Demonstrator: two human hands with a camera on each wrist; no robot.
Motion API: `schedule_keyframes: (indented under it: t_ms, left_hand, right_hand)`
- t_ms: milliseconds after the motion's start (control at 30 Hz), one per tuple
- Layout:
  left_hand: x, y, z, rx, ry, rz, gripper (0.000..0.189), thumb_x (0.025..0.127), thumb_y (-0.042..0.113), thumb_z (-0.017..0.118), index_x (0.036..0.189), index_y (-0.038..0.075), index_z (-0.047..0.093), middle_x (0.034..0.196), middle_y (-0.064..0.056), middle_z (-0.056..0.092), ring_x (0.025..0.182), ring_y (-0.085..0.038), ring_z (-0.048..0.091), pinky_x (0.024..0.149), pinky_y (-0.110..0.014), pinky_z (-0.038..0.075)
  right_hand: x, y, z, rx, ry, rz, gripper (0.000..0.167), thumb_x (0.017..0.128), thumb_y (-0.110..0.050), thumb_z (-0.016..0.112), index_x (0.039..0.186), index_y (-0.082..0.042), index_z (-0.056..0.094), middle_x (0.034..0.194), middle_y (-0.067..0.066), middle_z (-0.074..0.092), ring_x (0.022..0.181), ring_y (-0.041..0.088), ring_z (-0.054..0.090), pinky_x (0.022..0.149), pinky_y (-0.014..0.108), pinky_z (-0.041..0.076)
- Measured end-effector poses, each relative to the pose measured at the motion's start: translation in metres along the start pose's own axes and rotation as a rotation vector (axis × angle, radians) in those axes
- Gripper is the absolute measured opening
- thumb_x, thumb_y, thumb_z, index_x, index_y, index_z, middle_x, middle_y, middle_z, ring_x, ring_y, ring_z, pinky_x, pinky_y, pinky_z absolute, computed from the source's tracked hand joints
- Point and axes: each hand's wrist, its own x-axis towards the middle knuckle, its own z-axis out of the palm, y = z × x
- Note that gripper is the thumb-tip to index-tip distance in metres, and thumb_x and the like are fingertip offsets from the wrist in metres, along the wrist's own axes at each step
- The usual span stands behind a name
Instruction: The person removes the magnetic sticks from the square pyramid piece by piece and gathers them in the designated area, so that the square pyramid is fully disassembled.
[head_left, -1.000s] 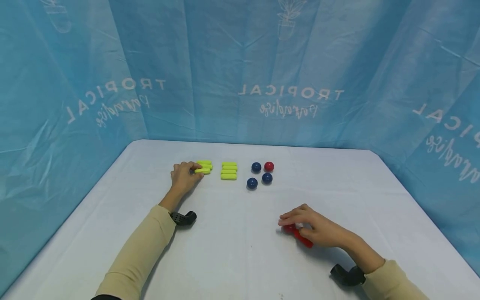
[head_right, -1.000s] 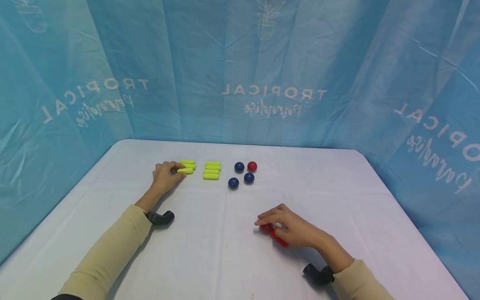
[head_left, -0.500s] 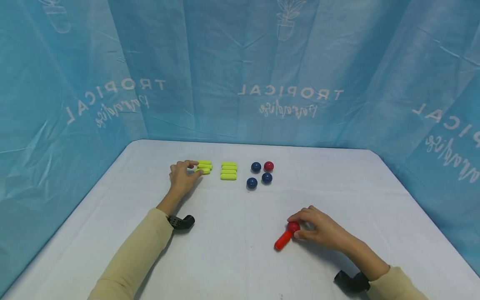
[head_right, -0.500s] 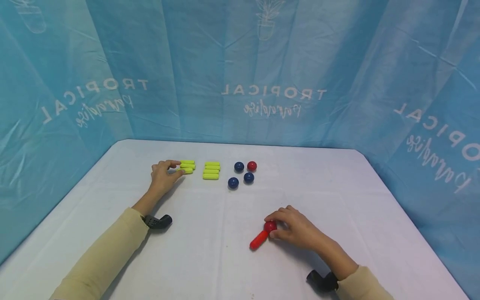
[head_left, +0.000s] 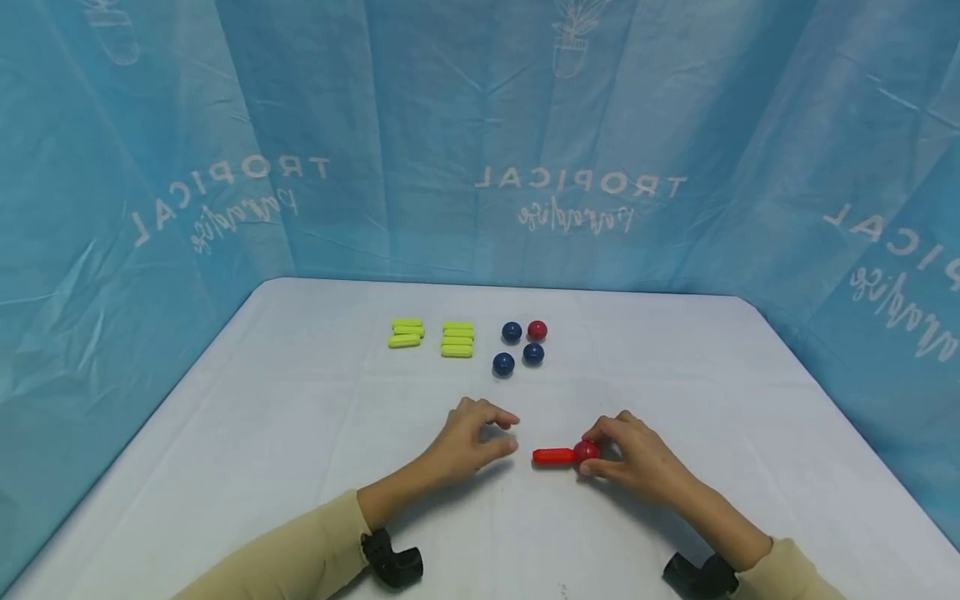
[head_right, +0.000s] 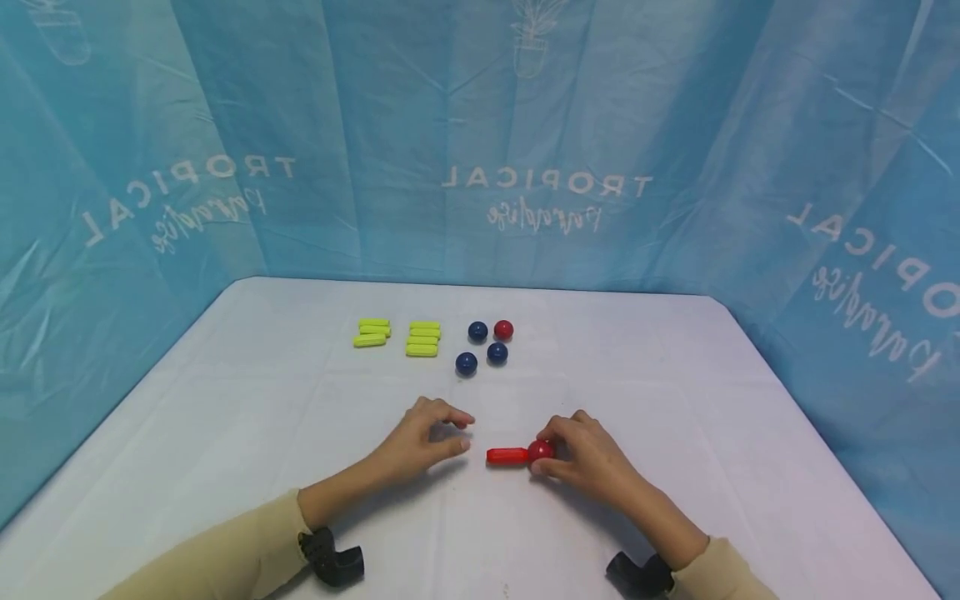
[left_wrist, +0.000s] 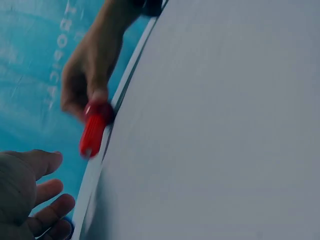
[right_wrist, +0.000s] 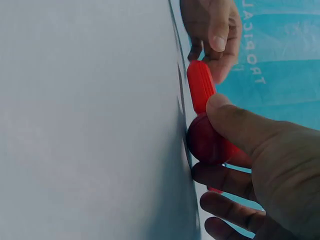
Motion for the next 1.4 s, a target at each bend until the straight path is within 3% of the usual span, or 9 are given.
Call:
schedule_keyframes:
  t_ms: [100,267,633,867,1000,1100,1400]
  left_hand:
    - [-0.003,0.009,0.016,0.022,-0.067,0.017,0.034,0.083,0.030,0.070,0.114,0.019,0.065,0.107,0.003,0.063,0.102,-0.015,0.044,0.088,-0.036,0.032]
    - [0.001,0.017,0.031,0.082,-0.056,0.026,0.035,0.079,0.031,0.074,0.112,0.020,0.067,0.104,0.006,0.064,0.099,-0.011,0.045,0.084,-0.032,0.031]
    - [0.005,0.023,0.044,0.159,0.001,0.082,0.025,0.078,0.028,0.075,0.102,0.022,0.071,0.094,0.008,0.066,0.090,-0.006,0.045,0.080,-0.027,0.029]
    - [0.005,0.024,0.044,0.142,0.007,0.055,0.022,0.079,0.028,0.074,0.100,0.022,0.072,0.090,0.009,0.065,0.086,-0.004,0.044,0.079,-0.026,0.028]
    - [0.004,0.021,0.036,0.122,0.002,0.023,0.020,0.080,0.028,0.073,0.099,0.021,0.073,0.088,0.009,0.064,0.086,-0.006,0.045,0.081,-0.029,0.029]
    - [0.004,0.012,0.021,0.087,0.043,-0.033,0.019,0.080,0.024,0.073,0.099,0.021,0.073,0.088,0.009,0.064,0.087,-0.011,0.045,0.081,-0.031,0.029]
    - [0.011,-0.038,-0.050,0.081,0.323,-0.188,0.024,0.082,0.018,0.073,0.104,0.013,0.070,0.098,-0.005,0.066,0.094,-0.021,0.050,0.079,-0.032,0.038]
  right_hand:
    - [-0.001,0.001,0.002,0.010,0.008,0.014,0.035,0.068,-0.039,0.081,0.096,-0.025,0.065,0.089,-0.014,0.060,0.084,0.007,0.049,0.071,0.024,0.045]
    - [-0.002,0.002,0.005,0.034,0.024,0.031,0.035,0.067,-0.040,0.081,0.094,-0.026,0.065,0.091,-0.011,0.058,0.087,0.008,0.051,0.076,0.030,0.049]
    - [-0.002,0.005,0.005,0.057,0.045,-0.042,0.039,0.069,-0.036,0.080,0.103,-0.024,0.069,0.095,-0.012,0.066,0.084,0.005,0.052,0.070,0.022,0.043]
    - [-0.001,0.005,0.004,0.060,0.052,-0.050,0.037,0.069,-0.035,0.080,0.102,-0.024,0.069,0.094,-0.013,0.067,0.085,0.005,0.052,0.072,0.023,0.045]
    - [-0.001,0.004,0.003,0.076,0.027,-0.041,0.036,0.070,-0.036,0.079,0.103,-0.023,0.068,0.095,-0.012,0.067,0.085,0.005,0.052,0.072,0.023,0.045]
    - [-0.002,0.005,0.001,0.073,0.018,-0.025,0.037,0.070,-0.037,0.079,0.103,-0.023,0.068,0.095,-0.012,0.066,0.086,0.004,0.052,0.073,0.024,0.045]
    - [-0.002,0.006,0.004,0.110,0.010,-0.018,0.036,0.071,-0.037,0.078,0.103,-0.024,0.067,0.096,-0.013,0.065,0.088,0.005,0.052,0.077,0.026,0.047]
